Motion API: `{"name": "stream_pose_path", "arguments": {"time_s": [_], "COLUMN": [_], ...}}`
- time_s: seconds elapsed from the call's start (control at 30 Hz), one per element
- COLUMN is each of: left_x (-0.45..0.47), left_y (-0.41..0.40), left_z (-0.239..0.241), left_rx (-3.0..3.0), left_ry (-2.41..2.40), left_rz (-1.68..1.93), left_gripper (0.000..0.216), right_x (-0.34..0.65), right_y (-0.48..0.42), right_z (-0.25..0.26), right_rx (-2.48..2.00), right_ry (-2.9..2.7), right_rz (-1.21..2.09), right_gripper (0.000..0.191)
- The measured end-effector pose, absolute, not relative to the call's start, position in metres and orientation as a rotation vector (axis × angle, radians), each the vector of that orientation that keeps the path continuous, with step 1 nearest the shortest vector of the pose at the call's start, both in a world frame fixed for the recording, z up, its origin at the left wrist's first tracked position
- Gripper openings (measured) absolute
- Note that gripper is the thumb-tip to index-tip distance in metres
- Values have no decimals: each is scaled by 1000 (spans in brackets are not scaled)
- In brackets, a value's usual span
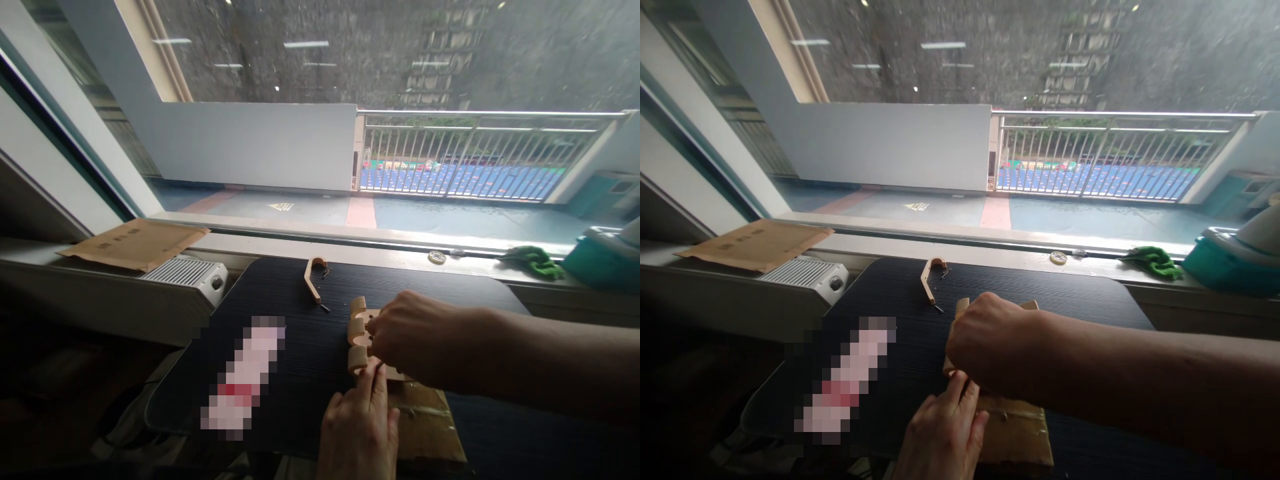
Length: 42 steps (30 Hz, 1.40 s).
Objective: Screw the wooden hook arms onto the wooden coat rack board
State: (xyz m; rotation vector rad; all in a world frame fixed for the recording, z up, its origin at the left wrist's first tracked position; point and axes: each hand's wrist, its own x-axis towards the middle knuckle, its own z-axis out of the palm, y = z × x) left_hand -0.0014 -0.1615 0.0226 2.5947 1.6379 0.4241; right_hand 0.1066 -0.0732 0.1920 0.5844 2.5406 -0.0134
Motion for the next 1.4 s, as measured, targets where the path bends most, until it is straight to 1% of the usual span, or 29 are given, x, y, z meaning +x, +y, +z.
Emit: {"name": "stream_pose_path", "arguments": {"time_s": [0.1, 0.33, 0.4, 0.53, 0.67, 0.77, 0.9, 1.0, 1.1, 1.23, 1.4], "left_x": [-2, -2, -3, -3, -2, -2, -3, -3, -3, -2, -2], "left_y": [-161, -161, -162, -163, -161, -161, -161, -162, -162, -163, -162], "left_z": [24, 28, 28, 27, 26, 25, 26, 27, 27, 28, 27], "left_rx": [2599, 2575, 2553, 2522, 2504, 2544, 2568, 2546, 2526, 2486, 2493], "left_ry": [1637, 1625, 1625, 1643, 1655, 1624, 1606, 1612, 1620, 1672, 1656], "left_rz": [424, 400, 408, 426, 407, 414, 408, 420, 434, 403, 400], "left_gripper": [43, 45, 44, 38, 34, 37, 47, 46, 45, 39, 36], "right_x": [108, 111, 110, 107, 108, 109, 113, 114, 111, 103, 101], "right_y": [-69, -69, -74, -79, -73, -66, -61, -63, -70, -77, -71], "right_z": [189, 191, 195, 195, 188, 186, 185, 189, 194, 193, 190], "right_rx": [599, 784, 763, 664, 569, 586, 765, 848, 780, 656, 546], "right_ry": [2492, 2491, 2478, 2542, 2577, 2519, 2526, 2526, 2511, 2528, 2538], "right_rz": [-48, -106, -70, -4, -17, -53, -164, -159, -88, -2, -32], "right_gripper": [10, 8, 6, 11, 7, 8, 12, 12, 5, 11, 11]}}
